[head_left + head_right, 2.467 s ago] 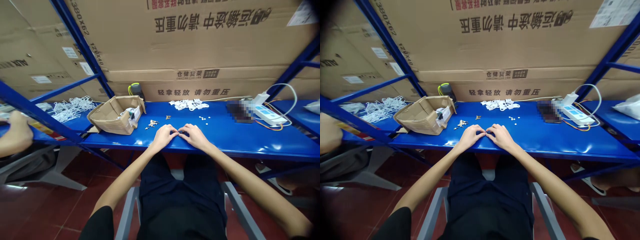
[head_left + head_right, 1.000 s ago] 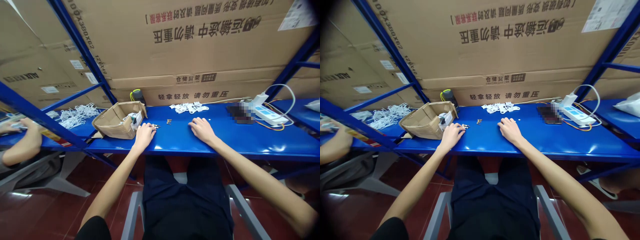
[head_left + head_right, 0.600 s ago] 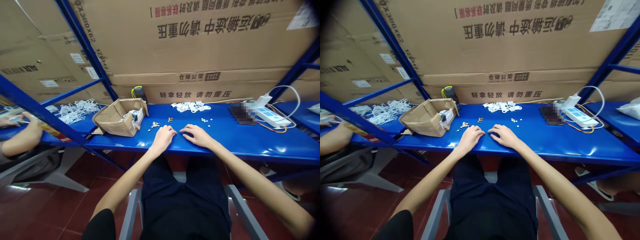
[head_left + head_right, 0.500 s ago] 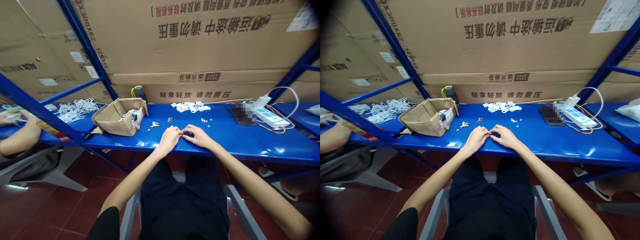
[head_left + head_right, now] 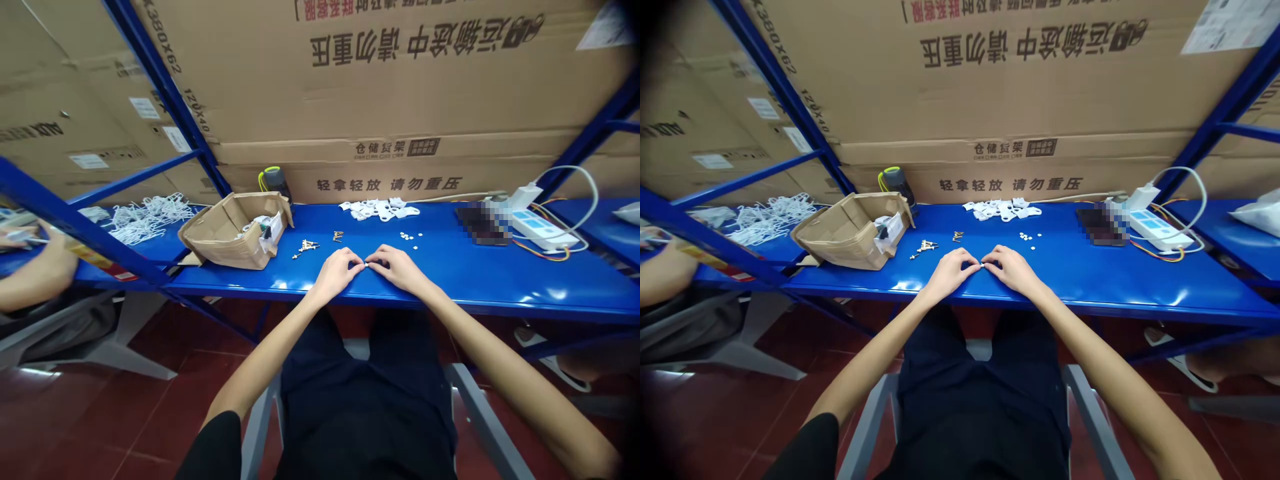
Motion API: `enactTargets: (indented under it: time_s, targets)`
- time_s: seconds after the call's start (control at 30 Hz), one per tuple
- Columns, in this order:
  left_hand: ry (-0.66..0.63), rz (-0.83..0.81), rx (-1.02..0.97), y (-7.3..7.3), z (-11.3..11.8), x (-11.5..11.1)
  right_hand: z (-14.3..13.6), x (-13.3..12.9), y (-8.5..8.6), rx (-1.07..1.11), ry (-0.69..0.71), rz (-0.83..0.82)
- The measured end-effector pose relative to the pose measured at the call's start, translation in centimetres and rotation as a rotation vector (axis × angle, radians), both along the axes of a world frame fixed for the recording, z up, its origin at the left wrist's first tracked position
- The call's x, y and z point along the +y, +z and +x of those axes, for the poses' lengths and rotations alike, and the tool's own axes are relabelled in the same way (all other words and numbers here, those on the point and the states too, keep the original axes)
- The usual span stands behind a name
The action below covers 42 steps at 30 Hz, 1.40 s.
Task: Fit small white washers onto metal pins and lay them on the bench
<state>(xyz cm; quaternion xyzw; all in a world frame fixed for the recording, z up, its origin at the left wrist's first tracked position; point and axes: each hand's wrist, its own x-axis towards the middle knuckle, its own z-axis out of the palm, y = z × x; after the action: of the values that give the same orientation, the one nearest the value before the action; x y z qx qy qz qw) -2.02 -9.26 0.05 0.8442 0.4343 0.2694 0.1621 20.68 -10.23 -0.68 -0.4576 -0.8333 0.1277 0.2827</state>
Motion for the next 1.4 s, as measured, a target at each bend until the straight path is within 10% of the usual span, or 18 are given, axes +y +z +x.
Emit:
enactTargets:
  time_s: [0.63,0.9,1.4]
  targets:
    - [-0.085,0.107,0.1,0.6,-0.7,0.8,0.7,0.3,0.0,0.056,-0.02,-0.016]
    - [0.119,0.125,0.192,1.5,-5.4,3.5,5.1,3.7,-1.1,-0.171,-0.285,0.143]
    - [0.273,0.237,0.263,2.3,-6.7,5.5,6.9,5.9,-1.9,-0.223,-0.407,0.283]
